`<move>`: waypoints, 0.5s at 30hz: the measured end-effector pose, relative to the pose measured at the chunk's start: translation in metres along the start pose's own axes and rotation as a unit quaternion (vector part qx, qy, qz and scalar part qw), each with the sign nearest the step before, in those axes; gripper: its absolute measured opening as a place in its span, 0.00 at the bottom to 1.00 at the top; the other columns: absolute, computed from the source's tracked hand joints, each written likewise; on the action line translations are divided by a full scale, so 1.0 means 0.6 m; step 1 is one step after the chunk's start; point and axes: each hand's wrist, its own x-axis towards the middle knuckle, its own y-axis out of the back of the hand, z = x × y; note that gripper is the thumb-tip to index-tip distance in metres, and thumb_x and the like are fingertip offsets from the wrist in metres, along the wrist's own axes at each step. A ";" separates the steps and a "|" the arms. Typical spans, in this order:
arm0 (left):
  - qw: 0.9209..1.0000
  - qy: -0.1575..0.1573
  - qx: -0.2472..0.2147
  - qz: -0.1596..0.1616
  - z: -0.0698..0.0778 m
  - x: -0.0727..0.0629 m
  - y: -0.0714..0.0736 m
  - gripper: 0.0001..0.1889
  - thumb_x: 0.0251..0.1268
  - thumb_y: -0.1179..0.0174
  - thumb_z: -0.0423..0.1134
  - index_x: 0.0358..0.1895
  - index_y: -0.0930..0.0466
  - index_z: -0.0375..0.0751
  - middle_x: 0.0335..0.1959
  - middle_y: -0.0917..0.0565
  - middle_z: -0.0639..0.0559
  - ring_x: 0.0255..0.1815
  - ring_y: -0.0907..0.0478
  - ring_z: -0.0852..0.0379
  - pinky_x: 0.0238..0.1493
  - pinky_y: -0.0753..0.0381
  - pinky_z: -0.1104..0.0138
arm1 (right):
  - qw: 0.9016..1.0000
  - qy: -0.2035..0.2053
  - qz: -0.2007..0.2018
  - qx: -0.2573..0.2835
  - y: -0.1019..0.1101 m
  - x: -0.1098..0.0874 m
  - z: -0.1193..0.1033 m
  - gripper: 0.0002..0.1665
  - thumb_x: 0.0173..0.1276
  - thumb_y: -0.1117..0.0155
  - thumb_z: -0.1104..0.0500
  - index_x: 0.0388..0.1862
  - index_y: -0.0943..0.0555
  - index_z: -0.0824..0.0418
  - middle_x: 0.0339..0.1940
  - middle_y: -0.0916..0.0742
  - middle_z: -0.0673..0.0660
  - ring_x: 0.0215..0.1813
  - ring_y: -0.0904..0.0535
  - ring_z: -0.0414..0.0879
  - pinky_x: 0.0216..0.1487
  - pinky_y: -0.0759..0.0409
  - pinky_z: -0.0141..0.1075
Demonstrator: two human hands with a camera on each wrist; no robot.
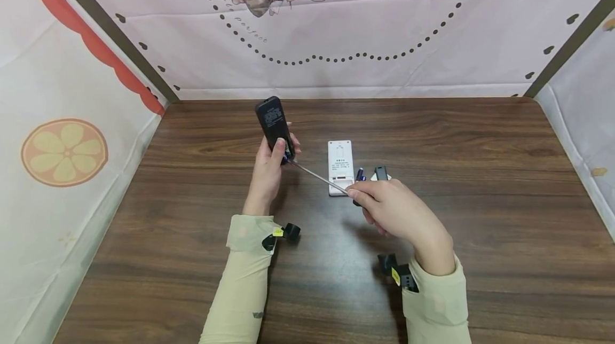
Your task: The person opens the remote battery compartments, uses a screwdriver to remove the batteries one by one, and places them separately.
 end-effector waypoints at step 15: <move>0.999 0.040 -0.020 0.026 -0.011 0.001 0.007 0.18 0.66 0.52 0.43 0.54 0.34 0.39 0.35 0.27 0.44 0.38 0.31 0.38 0.29 0.22 0.55 | 0.999 0.019 0.019 -0.041 -0.013 0.017 -0.007 0.13 0.69 0.55 0.45 0.36 0.23 0.47 0.10 0.30 0.43 0.11 0.36 0.37 0.19 0.34 0.33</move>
